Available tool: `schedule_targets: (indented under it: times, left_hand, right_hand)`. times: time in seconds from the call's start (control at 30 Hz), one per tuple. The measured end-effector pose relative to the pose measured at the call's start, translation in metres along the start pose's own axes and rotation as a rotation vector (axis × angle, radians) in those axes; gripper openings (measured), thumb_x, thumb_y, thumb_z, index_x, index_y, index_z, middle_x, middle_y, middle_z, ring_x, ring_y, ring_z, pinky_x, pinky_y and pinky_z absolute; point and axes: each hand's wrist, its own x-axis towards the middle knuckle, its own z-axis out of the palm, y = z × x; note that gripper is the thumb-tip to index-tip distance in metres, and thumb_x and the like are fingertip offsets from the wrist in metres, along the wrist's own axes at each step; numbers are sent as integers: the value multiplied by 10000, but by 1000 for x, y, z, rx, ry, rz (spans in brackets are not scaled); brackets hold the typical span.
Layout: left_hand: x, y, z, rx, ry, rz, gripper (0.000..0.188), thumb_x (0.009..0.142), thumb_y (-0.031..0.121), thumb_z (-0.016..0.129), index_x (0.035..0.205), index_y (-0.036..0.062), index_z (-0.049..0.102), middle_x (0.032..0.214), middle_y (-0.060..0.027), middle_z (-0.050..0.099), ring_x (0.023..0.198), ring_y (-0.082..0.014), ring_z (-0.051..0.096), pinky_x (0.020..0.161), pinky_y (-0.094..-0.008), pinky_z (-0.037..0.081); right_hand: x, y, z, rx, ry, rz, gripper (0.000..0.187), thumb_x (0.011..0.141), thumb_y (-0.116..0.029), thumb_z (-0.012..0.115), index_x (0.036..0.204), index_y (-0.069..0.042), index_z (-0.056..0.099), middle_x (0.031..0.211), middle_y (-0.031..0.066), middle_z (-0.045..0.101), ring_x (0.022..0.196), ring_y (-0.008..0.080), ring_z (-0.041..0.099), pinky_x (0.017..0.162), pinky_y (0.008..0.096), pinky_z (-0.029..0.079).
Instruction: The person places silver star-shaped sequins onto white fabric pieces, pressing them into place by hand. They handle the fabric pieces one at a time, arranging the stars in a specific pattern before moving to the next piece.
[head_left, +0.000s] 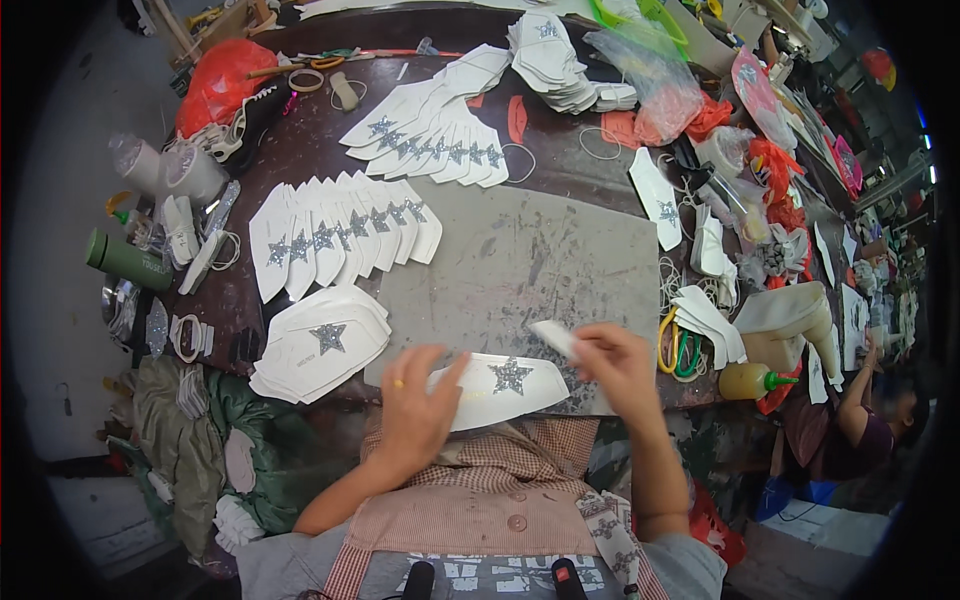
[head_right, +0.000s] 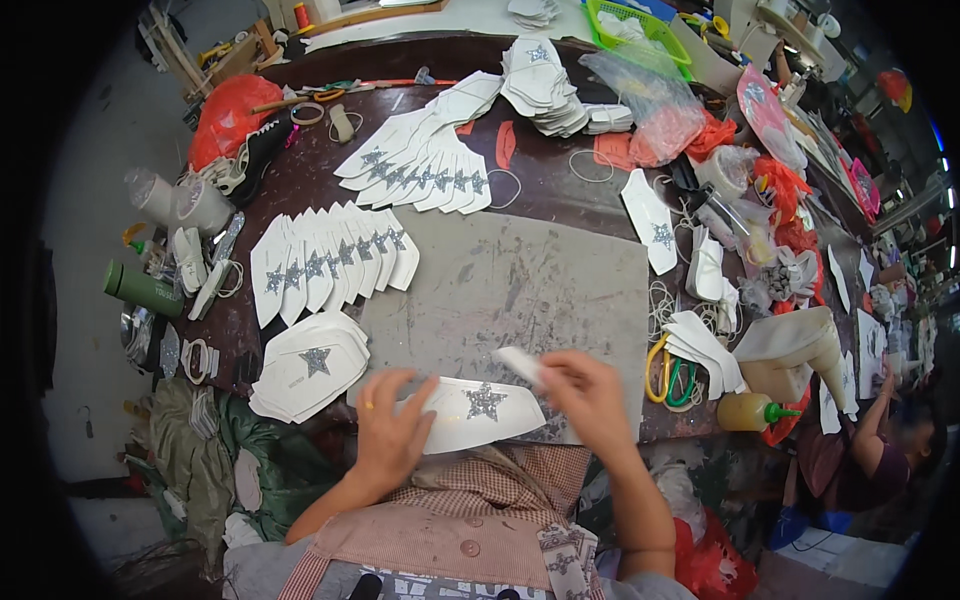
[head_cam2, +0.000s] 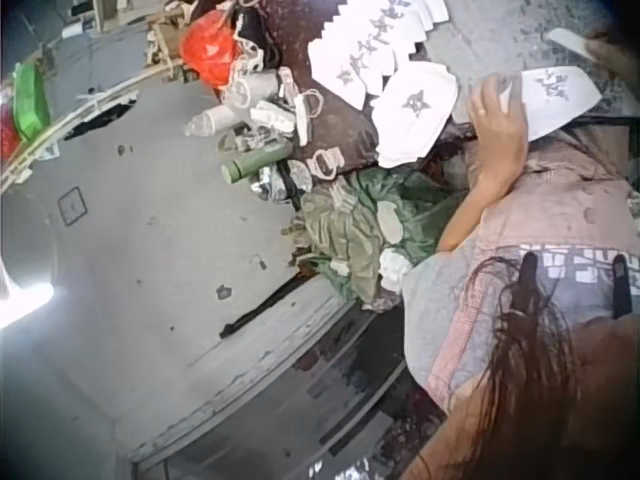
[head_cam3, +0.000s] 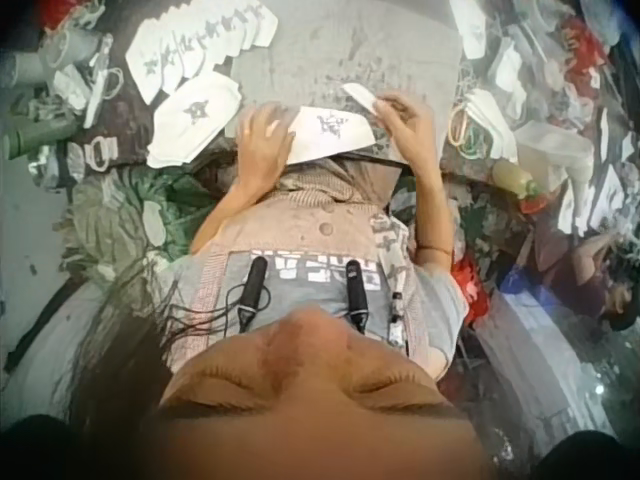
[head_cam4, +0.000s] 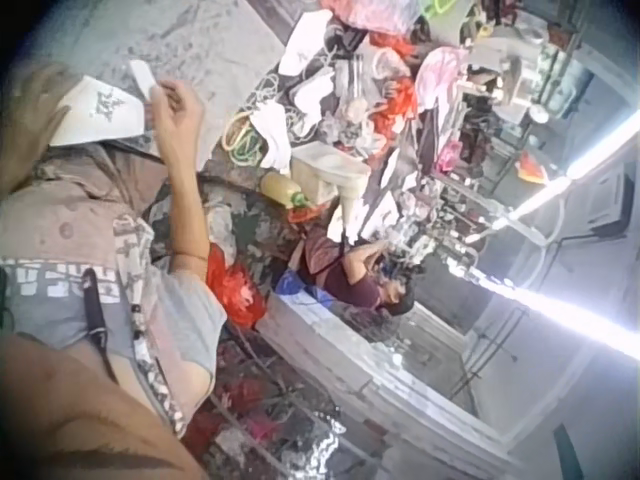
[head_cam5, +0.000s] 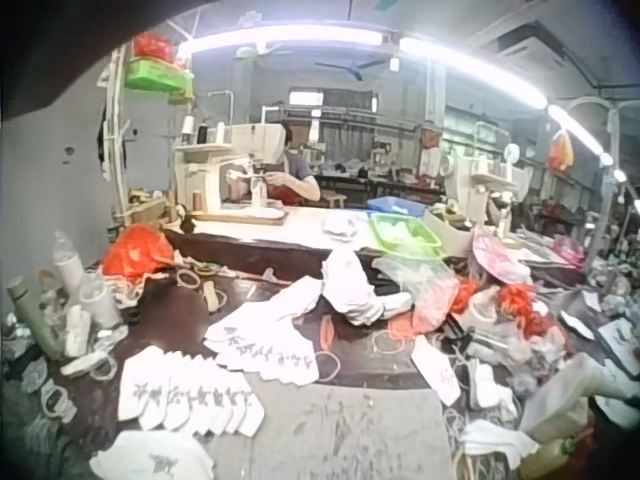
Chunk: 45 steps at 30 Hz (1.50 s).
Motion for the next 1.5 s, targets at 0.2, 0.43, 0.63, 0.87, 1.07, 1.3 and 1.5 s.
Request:
schedule_targets:
  times: [0.2, 0.43, 0.63, 0.87, 1.07, 1.3, 1.5]
  left_hand:
    - [-26, -3, 26, -75, -180, 229, 672, 737, 316, 782, 1310, 20, 591, 1354, -167, 530, 1254, -311, 496, 1004, -426, 463]
    - [-30, -7, 35, -84, -151, 174, 696, 702, 419, 793, 1290, 87, 626, 1397, -158, 510, 1226, -310, 520, 999, -422, 464]
    - [-28, -9, 37, -70, -165, 192, 696, 686, 448, 786, 1258, 84, 630, 1499, -210, 433, 1198, -316, 524, 959, -409, 472]
    - [-26, -5, 35, -58, -185, 184, 746, 607, 413, 819, 1224, 61, 591, 1535, -262, 371, 1220, -303, 512, 979, -378, 449]
    - [-27, -3, 39, 5, -189, 187, 773, 590, 428, 829, 1227, 70, 577, 1523, -285, 377, 1225, -306, 500, 975, -374, 443]
    - [-22, -2, 35, 24, -218, 191, 798, 574, 474, 840, 1213, 78, 576, 1518, -283, 387, 1195, -301, 508, 951, -387, 453]
    - [-19, 2, 41, 65, -236, 178, 839, 554, 524, 839, 1210, 67, 581, 1514, -305, 371, 1163, -342, 502, 940, -423, 443]
  right_hand:
    - [42, 3, 52, -217, -339, 114, 183, 900, -146, 720, 912, 37, 721, 736, 37, 669, 664, 75, 603, 573, 229, 471]
    - [50, 15, 56, -235, -326, 221, 193, 901, -158, 719, 907, 34, 729, 672, 35, 661, 556, 61, 565, 475, 238, 433]
    - [50, 15, 57, -254, -309, 251, 191, 908, -159, 717, 905, 31, 729, 659, 28, 655, 517, 55, 535, 457, 228, 423]
    - [51, 12, 58, -240, -318, 269, 179, 911, -142, 711, 896, 36, 721, 644, 25, 643, 507, 49, 532, 453, 218, 414]
    - [51, 14, 58, -252, -327, 260, 179, 907, -143, 715, 896, 35, 724, 647, 30, 651, 506, 53, 543, 451, 221, 417]
    - [39, 1, 15, -348, -317, 149, 211, 867, -174, 769, 906, 32, 746, 709, 61, 706, 609, 105, 653, 538, 234, 485]
    - [29, 4, -3, -339, -123, 273, 202, 834, -166, 789, 815, 26, 729, 639, 54, 670, 545, 60, 556, 487, 235, 414]
